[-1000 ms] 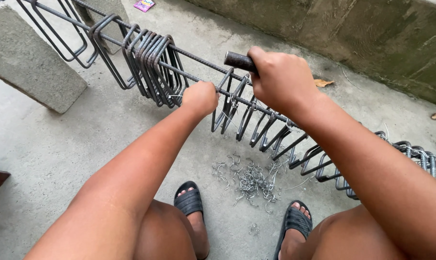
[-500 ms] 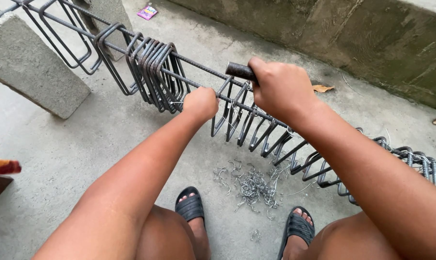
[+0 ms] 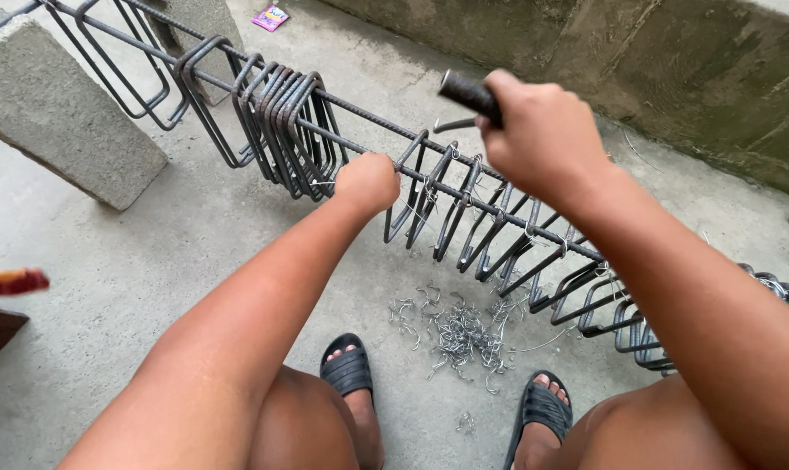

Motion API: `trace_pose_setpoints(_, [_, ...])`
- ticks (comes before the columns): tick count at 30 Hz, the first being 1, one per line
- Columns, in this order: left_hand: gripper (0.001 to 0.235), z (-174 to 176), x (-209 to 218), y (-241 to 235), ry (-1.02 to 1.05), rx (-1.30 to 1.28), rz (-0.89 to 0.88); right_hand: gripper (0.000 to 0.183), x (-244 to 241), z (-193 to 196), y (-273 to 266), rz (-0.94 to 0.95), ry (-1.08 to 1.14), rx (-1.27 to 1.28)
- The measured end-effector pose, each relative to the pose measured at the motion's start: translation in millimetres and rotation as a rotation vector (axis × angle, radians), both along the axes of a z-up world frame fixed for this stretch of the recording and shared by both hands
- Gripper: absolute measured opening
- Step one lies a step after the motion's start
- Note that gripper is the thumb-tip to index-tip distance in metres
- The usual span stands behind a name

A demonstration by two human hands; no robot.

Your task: Tying metal wire to secure rebar stirrups to a longitudinal rod using a manual twisting tool

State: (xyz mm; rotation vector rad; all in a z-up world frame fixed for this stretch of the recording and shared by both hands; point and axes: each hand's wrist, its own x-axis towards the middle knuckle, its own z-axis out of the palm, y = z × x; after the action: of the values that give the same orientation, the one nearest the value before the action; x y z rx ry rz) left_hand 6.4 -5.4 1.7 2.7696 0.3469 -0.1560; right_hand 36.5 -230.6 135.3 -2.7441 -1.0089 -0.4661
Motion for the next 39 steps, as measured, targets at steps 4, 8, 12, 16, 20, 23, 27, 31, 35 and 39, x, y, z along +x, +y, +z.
trace_pose_setpoints(4, [0.052,31,-22,0,0.044,-0.052,0.031,0.013,-28,65,-20,0.067,-0.01,-0.049])
trace_pose_setpoints(8, [0.065,31,-17,18,0.215,0.063,-0.004,0.011,-66,109,-48,0.059,0.142,0.07])
trace_pose_setpoints(12, [0.063,35,-21,17,0.228,0.019,-0.019,0.026,-99,115,-53,-0.082,0.505,-0.123])
trace_pose_setpoints(16, [0.038,-26,21,45,0.17,-0.02,-0.053,0.033,-131,23,-59,-0.012,0.833,-0.295])
trace_pose_setpoints(20, [0.043,-17,12,44,0.227,-0.118,-0.142,0.031,-139,-145,-75,0.006,0.867,-0.473])
trace_pose_setpoints(23, [0.048,-3,4,42,0.243,-0.135,-0.159,0.035,-134,-237,-86,-0.088,0.978,-0.351])
trace_pose_setpoints(27, [0.053,-5,0,43,0.267,-0.079,-0.154,0.041,-95,-384,-124,-0.256,1.092,-0.133])
trace_pose_setpoints(31, [0.053,-15,9,43,0.252,-0.118,-0.177,0.042,-103,-342,-124,-0.315,1.144,-0.061])
trace_pose_setpoints(35, [0.054,-14,14,27,0.275,-0.054,-0.237,0.042,-83,-348,-114,-0.318,0.955,-0.163])
trace_pose_setpoints(39, [0.041,-15,5,4,0.301,-0.097,-0.338,0.039,-61,-414,-121,-0.34,0.827,-0.211])
